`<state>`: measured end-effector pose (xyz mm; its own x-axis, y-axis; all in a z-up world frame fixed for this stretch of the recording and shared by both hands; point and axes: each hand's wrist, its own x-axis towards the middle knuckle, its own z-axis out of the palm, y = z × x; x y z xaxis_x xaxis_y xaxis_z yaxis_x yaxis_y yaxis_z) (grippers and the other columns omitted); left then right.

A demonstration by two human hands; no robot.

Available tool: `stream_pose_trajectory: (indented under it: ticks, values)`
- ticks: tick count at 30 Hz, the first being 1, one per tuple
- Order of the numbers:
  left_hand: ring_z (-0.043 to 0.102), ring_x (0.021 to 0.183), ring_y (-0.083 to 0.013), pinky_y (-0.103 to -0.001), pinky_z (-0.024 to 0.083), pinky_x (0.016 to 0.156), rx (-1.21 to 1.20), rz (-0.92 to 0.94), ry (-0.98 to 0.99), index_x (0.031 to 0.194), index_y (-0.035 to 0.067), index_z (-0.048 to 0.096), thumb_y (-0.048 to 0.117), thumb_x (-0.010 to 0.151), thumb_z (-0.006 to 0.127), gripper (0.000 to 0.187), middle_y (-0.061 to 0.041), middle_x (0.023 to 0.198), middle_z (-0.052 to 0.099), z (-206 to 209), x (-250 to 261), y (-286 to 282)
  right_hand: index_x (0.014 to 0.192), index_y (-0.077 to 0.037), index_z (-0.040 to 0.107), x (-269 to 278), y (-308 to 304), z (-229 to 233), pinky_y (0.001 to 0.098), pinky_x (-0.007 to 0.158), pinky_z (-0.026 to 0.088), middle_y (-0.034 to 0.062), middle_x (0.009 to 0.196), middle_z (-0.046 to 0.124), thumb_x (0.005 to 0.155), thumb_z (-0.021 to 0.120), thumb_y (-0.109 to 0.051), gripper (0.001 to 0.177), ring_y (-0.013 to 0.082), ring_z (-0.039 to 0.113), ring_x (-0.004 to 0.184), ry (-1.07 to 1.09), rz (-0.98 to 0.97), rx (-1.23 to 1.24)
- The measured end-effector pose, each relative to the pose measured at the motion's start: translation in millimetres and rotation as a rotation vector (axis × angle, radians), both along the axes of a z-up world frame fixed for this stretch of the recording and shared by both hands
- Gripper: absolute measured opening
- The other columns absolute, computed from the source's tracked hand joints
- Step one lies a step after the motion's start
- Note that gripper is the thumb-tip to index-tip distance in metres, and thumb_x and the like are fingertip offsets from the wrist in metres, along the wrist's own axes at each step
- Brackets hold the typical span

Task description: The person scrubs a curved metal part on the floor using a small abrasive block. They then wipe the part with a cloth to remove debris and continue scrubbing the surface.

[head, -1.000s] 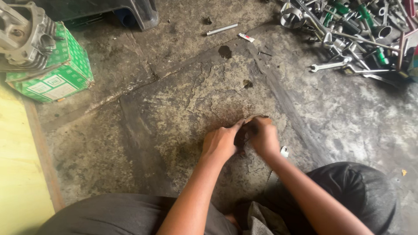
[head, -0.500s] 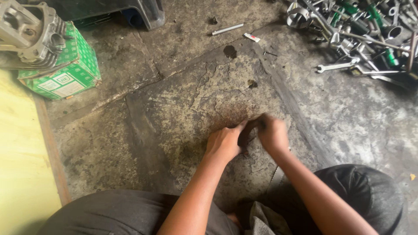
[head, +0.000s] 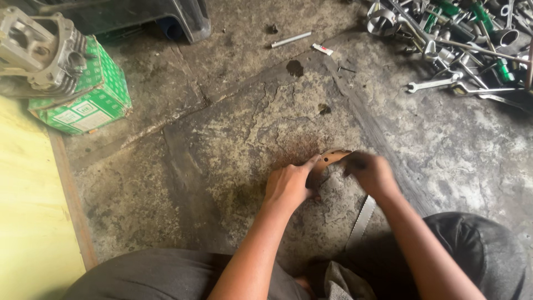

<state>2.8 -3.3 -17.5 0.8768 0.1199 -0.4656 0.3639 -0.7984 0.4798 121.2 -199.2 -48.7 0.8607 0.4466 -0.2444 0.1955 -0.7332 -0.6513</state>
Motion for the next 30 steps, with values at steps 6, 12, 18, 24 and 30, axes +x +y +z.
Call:
stream_pose_trajectory:
  ticks: [6,12,18,24,30]
  values:
    - [0.062,0.056,-0.0146,-0.031,0.052,0.055,0.137,-0.065,-0.131,0.155,0.030,0.044,0.023,0.081,0.084,0.084,-0.009,0.072,0.071,-10,1,-1,0.115,-0.011,0.073,-7,6,5,0.0354,0.083,0.063,0.0060,0.105,0.079,0.090,0.070,-0.015,0.025,0.0186,0.076,0.090,0.071,0.132,0.022]
    - [0.067,0.062,-0.0188,-0.034,0.055,0.056,0.239,-0.093,-0.181,0.152,0.030,0.047,0.025,0.082,0.085,0.079,-0.010,0.076,0.073,-16,3,-8,0.109,-0.006,0.067,-33,19,-13,0.0369,0.084,0.062,0.0119,0.103,0.079,0.085,0.076,-0.014,0.027,0.0239,0.078,0.095,0.048,0.212,0.070]
    - [0.072,0.067,-0.0195,-0.035,0.057,0.058,0.198,-0.085,-0.158,0.150,0.029,0.052,0.024,0.082,0.084,0.075,-0.009,0.080,0.073,-20,3,-8,0.106,-0.005,0.070,-20,26,1,0.0401,0.078,0.062,0.0145,0.099,0.077,0.089,0.076,-0.011,0.019,0.0269,0.078,0.089,-0.207,-0.059,0.035]
    - [0.071,0.066,-0.0222,-0.037,0.057,0.057,0.282,-0.086,-0.314,0.148,0.033,0.054,0.009,0.089,0.077,0.068,-0.009,0.076,0.074,-24,-1,-7,0.105,-0.006,0.072,-41,23,-5,0.0392,0.077,0.062,0.0123,0.092,0.079,0.081,0.079,-0.013,0.026,0.0262,0.078,0.081,-0.102,0.338,0.034]
    - [0.068,0.062,-0.0184,-0.033,0.060,0.054,0.237,-0.133,-0.108,0.154,0.022,0.045,0.015,0.088,0.079,0.075,-0.010,0.078,0.072,-14,5,-9,0.100,-0.003,0.071,-4,12,-29,0.0382,0.079,0.060,0.0130,0.098,0.078,0.088,0.080,-0.014,0.019,0.0252,0.077,0.087,-0.109,-0.106,0.039]
